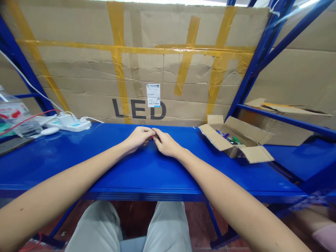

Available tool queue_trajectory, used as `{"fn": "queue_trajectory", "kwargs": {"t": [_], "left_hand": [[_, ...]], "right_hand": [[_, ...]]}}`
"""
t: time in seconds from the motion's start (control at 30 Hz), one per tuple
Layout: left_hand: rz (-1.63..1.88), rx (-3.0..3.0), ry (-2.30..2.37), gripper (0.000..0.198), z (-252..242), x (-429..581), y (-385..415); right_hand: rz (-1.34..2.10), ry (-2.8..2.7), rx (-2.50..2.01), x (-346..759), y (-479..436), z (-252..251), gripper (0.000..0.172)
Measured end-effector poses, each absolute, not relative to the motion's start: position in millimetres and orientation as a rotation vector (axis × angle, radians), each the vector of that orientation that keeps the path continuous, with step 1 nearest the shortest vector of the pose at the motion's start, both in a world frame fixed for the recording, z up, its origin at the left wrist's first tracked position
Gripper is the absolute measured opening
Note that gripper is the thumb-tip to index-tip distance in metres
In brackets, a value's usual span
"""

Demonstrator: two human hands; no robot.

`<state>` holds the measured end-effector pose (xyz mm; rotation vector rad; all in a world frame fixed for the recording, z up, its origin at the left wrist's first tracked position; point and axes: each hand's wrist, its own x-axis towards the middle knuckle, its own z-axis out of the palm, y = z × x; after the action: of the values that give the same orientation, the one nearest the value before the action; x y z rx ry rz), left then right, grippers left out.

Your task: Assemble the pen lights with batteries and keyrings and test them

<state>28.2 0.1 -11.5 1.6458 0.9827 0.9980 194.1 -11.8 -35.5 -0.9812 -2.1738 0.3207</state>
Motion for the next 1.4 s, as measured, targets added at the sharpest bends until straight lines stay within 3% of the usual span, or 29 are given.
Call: {"fn": "queue_trajectory", "kwargs": {"t": [0.33,0.73,1.1,1.4], "left_hand": [[0.991,1.664,0.953,0.029,-8,30,-1],[0.873,1.510,0.931,0.010,-3,35,-9],[0.952,1.488,0.925,0.022,-2,40,-11],[1.010,1.470,0.913,0.020,-1,40,-10]], "right_hand": [[0.330,-2.148,-0.942,195,-10,-36,0.030],[0.380,-1.868,-1.044,193,-6,-32,0.019],[0.417,-1.844,-1.020,188,-8,-35,0.017],[0.499,-1.826,-0.984,183,-9,-36,0.015]]}}
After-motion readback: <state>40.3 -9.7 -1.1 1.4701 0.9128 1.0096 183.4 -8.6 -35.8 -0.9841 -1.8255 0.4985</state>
